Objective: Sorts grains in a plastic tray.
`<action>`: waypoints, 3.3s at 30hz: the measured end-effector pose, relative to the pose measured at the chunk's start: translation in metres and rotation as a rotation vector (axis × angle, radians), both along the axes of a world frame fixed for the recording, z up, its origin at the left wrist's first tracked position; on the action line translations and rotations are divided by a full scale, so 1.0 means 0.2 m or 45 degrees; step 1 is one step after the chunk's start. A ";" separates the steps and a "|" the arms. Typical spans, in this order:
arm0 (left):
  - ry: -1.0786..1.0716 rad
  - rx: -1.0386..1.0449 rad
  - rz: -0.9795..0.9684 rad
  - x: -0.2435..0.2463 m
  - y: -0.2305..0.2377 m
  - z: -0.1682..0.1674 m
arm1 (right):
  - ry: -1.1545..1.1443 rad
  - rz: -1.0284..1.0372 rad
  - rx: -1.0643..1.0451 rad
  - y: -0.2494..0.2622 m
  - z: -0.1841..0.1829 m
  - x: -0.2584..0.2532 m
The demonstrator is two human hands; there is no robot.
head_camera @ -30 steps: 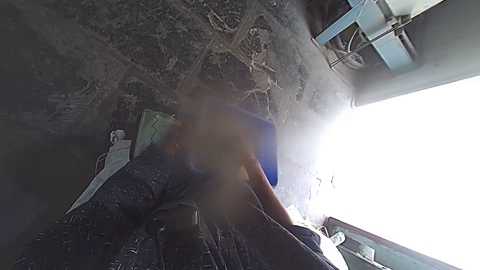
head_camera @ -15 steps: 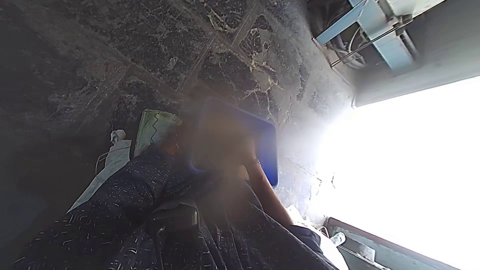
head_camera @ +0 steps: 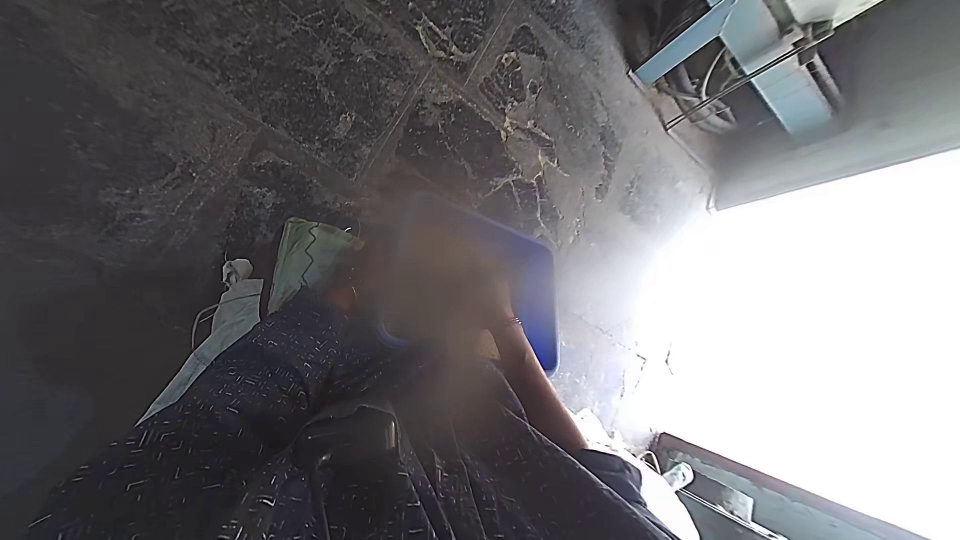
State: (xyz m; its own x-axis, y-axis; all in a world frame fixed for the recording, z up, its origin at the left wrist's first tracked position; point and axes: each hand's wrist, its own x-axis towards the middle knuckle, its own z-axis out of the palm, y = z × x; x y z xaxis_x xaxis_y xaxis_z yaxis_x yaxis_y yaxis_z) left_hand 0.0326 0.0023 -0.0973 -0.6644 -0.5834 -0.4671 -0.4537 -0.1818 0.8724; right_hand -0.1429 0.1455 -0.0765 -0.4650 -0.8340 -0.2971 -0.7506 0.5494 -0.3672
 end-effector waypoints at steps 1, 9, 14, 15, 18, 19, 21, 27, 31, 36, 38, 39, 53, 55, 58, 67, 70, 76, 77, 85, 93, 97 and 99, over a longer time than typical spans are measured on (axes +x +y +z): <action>0.009 -0.012 -0.017 0.01 -0.02 -0.06 | -0.014 -0.002 0.062 -0.01 0.01 0.01; -0.012 -0.022 -0.011 0.00 0.01 0.04 | -0.070 0.056 0.157 -0.01 -0.01 0.00; 0.036 -0.034 -0.024 0.01 -0.01 -0.03 | -0.070 0.069 0.144 0.00 0.00 0.00; 0.016 -0.019 -0.023 0.01 0.00 0.00 | -0.067 0.070 0.138 0.00 0.00 0.00; 0.000 0.004 -0.007 0.01 0.01 0.04 | -0.049 0.063 0.085 0.00 -0.01 -0.01; 0.007 0.001 -0.004 0.01 0.01 0.04 | -0.052 0.061 0.090 0.00 -0.02 -0.01; 0.003 -0.002 -0.005 0.01 0.01 0.04 | -0.051 0.062 0.117 0.00 -0.02 -0.02; -0.035 0.009 -0.014 0.01 0.01 0.04 | -0.036 0.078 0.112 0.00 -0.02 -0.02; 0.002 -0.021 -0.034 0.02 0.00 0.00 | -0.041 0.056 0.070 0.00 -0.02 -0.02; -0.004 -0.018 -0.027 0.01 0.00 0.02 | -0.026 0.059 0.027 0.01 -0.01 -0.01; 0.023 -0.053 -0.030 0.02 0.00 -0.04 | -0.044 0.054 0.043 0.00 -0.01 -0.01; 0.025 -0.070 -0.022 0.02 0.00 -0.07 | -0.047 0.054 0.054 0.00 -0.01 -0.01; -0.042 -0.057 -0.065 0.01 0.00 0.03 | -0.024 0.079 0.049 0.00 -0.01 -0.01; -0.051 -0.070 -0.085 0.01 0.00 0.03 | -0.038 0.077 0.073 0.00 -0.01 -0.01; -0.050 -0.064 -0.082 0.01 -0.01 0.01 | -0.036 0.088 0.077 0.00 -0.01 -0.01; -0.065 -0.006 -0.040 0.00 0.00 0.02 | -0.058 0.082 0.146 -0.02 0.01 -0.01; -0.063 -0.008 -0.040 0.00 0.00 0.02 | -0.060 0.090 0.152 -0.02 0.01 -0.01; -0.109 -0.046 -0.071 0.01 -0.01 0.02 | -0.041 0.110 0.142 -0.02 0.00 -0.02; -0.129 -0.060 -0.086 0.01 -0.01 0.02 | -0.037 0.124 0.121 -0.01 -0.01 -0.02; -0.137 -0.065 -0.114 0.01 -0.01 0.03 | -0.038 0.133 0.165 -0.02 0.00 -0.02; -0.132 0.019 -0.065 0.00 -0.01 0.03 | -0.023 0.125 0.236 -0.03 -0.02 -0.04; -0.092 -0.030 -0.095 0.01 -0.04 -0.12 | -0.028 0.093 0.260 -0.04 -0.02 -0.04; -0.055 -0.054 -0.106 0.01 -0.05 -0.18 | -0.024 0.101 0.273 -0.04 -0.02 -0.04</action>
